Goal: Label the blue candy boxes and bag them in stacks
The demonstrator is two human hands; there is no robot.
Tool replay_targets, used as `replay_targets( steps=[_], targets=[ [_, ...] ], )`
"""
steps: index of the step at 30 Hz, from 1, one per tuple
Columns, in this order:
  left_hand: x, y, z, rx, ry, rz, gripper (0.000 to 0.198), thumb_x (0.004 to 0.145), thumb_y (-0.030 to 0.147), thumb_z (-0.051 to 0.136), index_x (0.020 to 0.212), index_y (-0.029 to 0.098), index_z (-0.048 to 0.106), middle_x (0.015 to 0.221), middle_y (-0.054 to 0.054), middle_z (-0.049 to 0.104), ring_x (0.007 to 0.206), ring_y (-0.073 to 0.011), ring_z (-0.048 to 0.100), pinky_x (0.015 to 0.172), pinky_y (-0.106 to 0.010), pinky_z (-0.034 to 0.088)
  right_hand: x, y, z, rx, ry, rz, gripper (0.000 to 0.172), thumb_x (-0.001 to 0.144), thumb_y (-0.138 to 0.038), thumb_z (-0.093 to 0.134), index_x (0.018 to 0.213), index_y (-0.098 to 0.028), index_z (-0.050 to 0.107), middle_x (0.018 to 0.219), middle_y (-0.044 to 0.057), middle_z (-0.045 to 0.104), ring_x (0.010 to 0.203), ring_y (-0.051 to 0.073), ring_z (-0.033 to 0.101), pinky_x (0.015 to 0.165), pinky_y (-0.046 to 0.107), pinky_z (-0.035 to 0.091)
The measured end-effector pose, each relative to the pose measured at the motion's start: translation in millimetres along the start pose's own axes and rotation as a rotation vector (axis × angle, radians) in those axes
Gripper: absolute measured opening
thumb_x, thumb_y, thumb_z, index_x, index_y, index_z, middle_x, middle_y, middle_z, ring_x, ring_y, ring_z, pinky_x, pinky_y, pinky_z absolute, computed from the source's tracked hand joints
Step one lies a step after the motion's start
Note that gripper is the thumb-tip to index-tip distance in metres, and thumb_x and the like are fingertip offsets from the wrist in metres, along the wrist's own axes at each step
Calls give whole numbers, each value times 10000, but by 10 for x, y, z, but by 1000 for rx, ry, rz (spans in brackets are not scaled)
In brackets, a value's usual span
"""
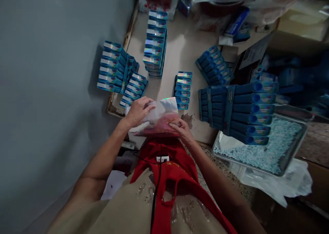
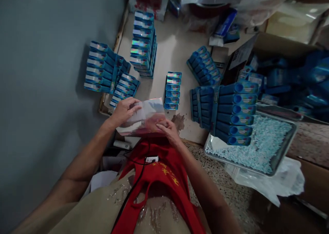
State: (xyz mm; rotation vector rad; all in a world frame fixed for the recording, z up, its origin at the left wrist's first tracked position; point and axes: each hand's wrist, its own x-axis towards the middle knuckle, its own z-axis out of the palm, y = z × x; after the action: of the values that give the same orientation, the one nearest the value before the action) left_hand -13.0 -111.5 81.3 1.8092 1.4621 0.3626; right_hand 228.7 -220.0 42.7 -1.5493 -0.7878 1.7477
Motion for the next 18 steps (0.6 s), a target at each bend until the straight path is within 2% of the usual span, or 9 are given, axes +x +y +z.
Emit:
replay_targets(
  steps=[2, 4, 6, 7, 9, 12, 15, 18],
  targets=[
    [104, -25, -21, 7, 3, -44, 166, 963, 295, 660, 978, 181, 779, 1010, -67, 768, 938, -209, 695, 865, -311, 513, 57, -75, -17, -171, 39, -128, 583, 777, -602, 813, 1196, -218, 684, 1106, 79, 769, 960, 249, 703, 893, 395, 579],
    [201, -43, -72, 48, -19, -66, 181, 966, 307, 649, 921, 188, 778, 953, -61, 760, 898, -208, 685, 831, -316, 502, 123, -237, -9, -479, 183, -354, 606, 843, -566, 777, 1316, -212, 643, 1257, 131, 727, 1133, 294, 665, 1035, 475, 532],
    [282, -56, -126, 96, -54, -56, 204, 975, 314, 636, 917, 192, 788, 940, -65, 758, 902, -215, 687, 821, -322, 495, 211, -470, 39, -791, 312, -576, 457, 960, -481, 676, 1332, -215, 663, 1334, 154, 686, 1246, 312, 598, 1135, 514, 452],
    [316, -60, -147, 118, -69, -40, 215, 982, 314, 626, 931, 193, 796, 948, -70, 760, 916, -220, 691, 823, -323, 493, 268, -598, 80, -910, 325, -655, 379, 1015, -425, 603, 1327, -223, 680, 1356, 151, 676, 1272, 309, 574, 1158, 511, 424],
    [368, -62, -167, 153, -80, -10, 236, 998, 314, 605, 984, 197, 809, 988, -80, 769, 953, -230, 699, 835, -325, 493, 417, -831, 193, -1079, 264, -743, 341, 1071, -332, 496, 1327, -235, 700, 1363, 131, 678, 1262, 293, 564, 1152, 475, 418],
    [416, -55, -160, 191, -83, -15, 252, 1009, 322, 593, 1025, 205, 817, 1024, -84, 777, 969, -238, 703, 841, -332, 494, 684, -1013, 383, -1233, 133, -757, 365, 1082, -288, 471, 1362, -219, 695, 1329, 123, 704, 1189, 293, 582, 1079, 450, 435],
    [448, -63, -145, 184, -70, -62, 249, 1007, 324, 594, 999, 209, 815, 1033, -81, 782, 964, -236, 699, 843, -333, 499, 884, -931, 509, -1305, 35, -765, 377, 1068, -272, 499, 1390, -202, 684, 1345, 128, 708, 1179, 310, 575, 1027, 455, 426],
    [468, -109, -141, 130, -70, -82, 242, 1001, 324, 596, 967, 215, 809, 1025, -73, 788, 965, -227, 694, 861, -328, 502, 934, -694, 545, -1311, 24, -807, 432, 1069, -252, 487, 1467, -162, 625, 1464, 141, 651, 1275, 318, 546, 1072, 450, 397]
  ],
)
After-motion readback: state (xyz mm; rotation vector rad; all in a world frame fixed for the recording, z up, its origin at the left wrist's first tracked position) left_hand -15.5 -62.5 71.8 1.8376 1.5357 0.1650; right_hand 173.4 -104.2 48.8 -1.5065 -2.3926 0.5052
